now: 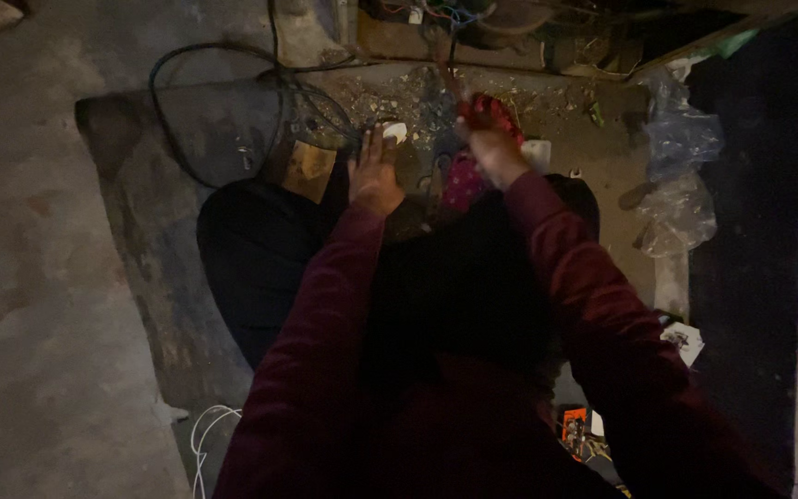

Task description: The person sits on the floor and uses a screwdriver and wrench to work on electrical wiring inside a wall cavity. They manipulate wires and tighten connections within the junction box area.

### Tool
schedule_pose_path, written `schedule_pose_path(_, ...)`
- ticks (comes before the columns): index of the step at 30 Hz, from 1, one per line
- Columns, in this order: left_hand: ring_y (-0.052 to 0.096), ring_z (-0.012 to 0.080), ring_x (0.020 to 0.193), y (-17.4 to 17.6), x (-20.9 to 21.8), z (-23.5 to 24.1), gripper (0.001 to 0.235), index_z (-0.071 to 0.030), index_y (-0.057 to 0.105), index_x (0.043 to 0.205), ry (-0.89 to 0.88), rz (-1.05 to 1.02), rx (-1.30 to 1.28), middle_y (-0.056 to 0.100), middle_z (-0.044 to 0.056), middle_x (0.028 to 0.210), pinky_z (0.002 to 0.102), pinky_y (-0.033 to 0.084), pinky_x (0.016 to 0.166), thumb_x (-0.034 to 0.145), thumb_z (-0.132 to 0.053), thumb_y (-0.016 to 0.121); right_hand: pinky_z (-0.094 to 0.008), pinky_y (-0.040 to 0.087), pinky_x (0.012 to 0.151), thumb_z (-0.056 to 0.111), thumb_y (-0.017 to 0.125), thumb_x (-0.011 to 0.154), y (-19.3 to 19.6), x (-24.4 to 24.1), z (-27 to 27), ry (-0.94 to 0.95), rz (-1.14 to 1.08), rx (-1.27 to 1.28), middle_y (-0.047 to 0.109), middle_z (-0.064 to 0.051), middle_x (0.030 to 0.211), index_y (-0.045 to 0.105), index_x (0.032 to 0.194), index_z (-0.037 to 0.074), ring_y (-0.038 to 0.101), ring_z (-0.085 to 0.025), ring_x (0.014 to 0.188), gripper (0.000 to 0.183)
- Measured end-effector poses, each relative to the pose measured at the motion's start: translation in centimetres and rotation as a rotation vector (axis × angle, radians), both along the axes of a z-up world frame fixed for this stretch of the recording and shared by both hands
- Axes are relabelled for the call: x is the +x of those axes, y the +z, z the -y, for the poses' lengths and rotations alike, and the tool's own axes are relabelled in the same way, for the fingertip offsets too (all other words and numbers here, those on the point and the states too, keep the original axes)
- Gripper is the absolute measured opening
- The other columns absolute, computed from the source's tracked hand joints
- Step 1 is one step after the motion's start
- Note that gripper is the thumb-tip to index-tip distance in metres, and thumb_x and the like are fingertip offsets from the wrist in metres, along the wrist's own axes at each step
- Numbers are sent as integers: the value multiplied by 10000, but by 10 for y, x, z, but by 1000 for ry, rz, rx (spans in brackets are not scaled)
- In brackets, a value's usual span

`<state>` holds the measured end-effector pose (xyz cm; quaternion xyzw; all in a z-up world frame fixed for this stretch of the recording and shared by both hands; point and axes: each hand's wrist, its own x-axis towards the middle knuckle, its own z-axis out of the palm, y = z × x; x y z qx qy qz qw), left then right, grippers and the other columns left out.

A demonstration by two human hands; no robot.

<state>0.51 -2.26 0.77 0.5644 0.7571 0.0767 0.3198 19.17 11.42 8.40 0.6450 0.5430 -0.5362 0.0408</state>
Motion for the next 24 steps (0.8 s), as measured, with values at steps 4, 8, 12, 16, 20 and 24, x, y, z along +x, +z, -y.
schedule_pose_path(4, 90, 287, 1589, 3, 0, -2, 888, -118, 329, 1599, -27, -21, 17, 79, 81, 1728, 586, 215, 1210, 792, -121, 702, -336, 498, 734, 580, 573, 1044, -38, 5, 15, 7, -192, 240, 643, -91, 1083, 590, 1382, 115, 563, -148, 866, 575)
schedule_pose_path(8, 93, 271, 1578, -4, -1, -2, 866, -140, 352, 1579, 0, 13, -12, 94, 55, 1708, 587, 200, 1206, 784, -127, 695, -366, 417, 553, 510, 606, 1041, -63, 5, 15, -141, -183, 177, 562, -49, 824, 694, 1214, 68, 485, -161, 652, 484)
schedule_pose_path(12, 135, 300, 1581, -17, 1, 0, 854, -110, 388, 1567, 3, 38, 157, 127, 89, 1713, 537, 220, 1239, 773, -104, 702, -363, 402, 541, 396, 575, 1031, -59, 0, 0, -88, -178, 264, 618, -9, 754, 724, 1129, 81, 529, -135, 638, 361)
schedule_pose_path(16, 181, 333, 1570, -23, -2, 1, 865, -101, 412, 1546, 3, 52, 231, 179, 119, 1701, 465, 259, 1257, 739, -85, 721, -388, 452, 604, 396, 584, 1023, -48, -8, 1, -92, -182, 243, 652, -75, 834, 694, 1210, 86, 589, -194, 714, 378)
schedule_pose_path(20, 242, 348, 1509, -22, 2, 0, 879, -110, 404, 1528, 20, 24, 166, 244, 126, 1665, 506, 290, 1157, 719, -94, 746, -413, 503, 668, 397, 594, 1015, -47, -7, 38, 16, -136, 370, 686, -142, 914, 664, 1292, 91, 649, -253, 789, 419)
schedule_pose_path(24, 368, 340, 1453, -28, -2, 1, 835, -142, 414, 1535, 96, -1, 56, 388, 114, 1576, 495, 366, 1140, 768, -123, 745, -435, 547, 761, 415, 600, 1033, -61, -4, 87, 153, -213, 661, 713, -194, 991, 614, 1376, 97, 705, -321, 887, 468)
